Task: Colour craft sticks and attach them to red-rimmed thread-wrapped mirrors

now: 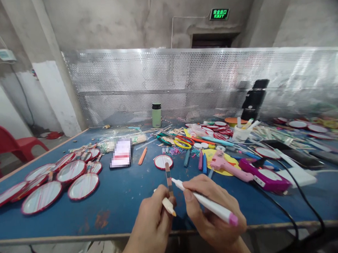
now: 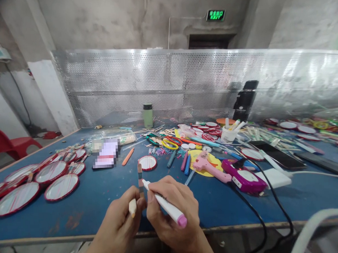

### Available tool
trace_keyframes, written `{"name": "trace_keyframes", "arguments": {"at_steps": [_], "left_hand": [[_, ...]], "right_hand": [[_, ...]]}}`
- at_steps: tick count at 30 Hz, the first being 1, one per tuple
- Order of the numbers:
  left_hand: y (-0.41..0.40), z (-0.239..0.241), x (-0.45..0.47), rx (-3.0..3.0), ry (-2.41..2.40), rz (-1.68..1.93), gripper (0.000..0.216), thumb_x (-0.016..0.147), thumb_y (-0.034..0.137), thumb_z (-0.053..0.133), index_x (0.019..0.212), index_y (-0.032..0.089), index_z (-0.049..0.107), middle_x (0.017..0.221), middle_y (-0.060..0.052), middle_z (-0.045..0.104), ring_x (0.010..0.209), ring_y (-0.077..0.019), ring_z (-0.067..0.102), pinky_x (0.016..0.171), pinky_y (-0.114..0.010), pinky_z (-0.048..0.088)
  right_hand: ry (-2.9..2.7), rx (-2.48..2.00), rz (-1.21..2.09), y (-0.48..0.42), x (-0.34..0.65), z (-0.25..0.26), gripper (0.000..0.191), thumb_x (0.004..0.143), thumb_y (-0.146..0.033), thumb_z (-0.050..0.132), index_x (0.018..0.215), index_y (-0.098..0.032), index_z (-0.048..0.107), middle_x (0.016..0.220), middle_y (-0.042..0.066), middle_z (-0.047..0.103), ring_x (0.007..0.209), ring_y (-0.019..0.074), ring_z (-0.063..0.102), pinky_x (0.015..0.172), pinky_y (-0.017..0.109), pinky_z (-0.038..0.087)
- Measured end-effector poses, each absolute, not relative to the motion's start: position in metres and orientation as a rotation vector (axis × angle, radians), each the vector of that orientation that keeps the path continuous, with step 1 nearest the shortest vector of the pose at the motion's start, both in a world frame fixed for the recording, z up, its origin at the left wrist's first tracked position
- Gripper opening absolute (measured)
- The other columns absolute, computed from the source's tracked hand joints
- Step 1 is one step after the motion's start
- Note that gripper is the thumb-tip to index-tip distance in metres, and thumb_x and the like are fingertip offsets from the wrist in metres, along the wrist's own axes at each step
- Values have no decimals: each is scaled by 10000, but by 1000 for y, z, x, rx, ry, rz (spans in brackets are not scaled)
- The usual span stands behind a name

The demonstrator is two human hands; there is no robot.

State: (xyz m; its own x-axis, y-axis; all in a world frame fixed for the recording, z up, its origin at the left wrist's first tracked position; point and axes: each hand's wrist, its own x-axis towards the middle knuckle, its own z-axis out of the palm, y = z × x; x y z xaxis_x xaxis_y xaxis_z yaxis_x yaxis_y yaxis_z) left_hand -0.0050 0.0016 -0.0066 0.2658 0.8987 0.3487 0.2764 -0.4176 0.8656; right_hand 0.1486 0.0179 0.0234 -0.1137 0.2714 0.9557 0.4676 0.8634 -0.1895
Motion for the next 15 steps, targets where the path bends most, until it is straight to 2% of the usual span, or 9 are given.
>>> {"name": "trace_keyframes", "arguments": {"at_steps": [15], "left_hand": [[0, -6, -3, 1835, 1062, 1171, 290, 1015, 336, 354, 742, 238, 336, 639, 66, 388, 585, -120, 313, 556, -245, 270]], "right_hand": [[-1706, -582, -179, 18, 150, 22, 182, 818, -21, 612, 925, -166, 636, 752, 12, 675, 647, 129, 649, 595, 259, 510]]}}
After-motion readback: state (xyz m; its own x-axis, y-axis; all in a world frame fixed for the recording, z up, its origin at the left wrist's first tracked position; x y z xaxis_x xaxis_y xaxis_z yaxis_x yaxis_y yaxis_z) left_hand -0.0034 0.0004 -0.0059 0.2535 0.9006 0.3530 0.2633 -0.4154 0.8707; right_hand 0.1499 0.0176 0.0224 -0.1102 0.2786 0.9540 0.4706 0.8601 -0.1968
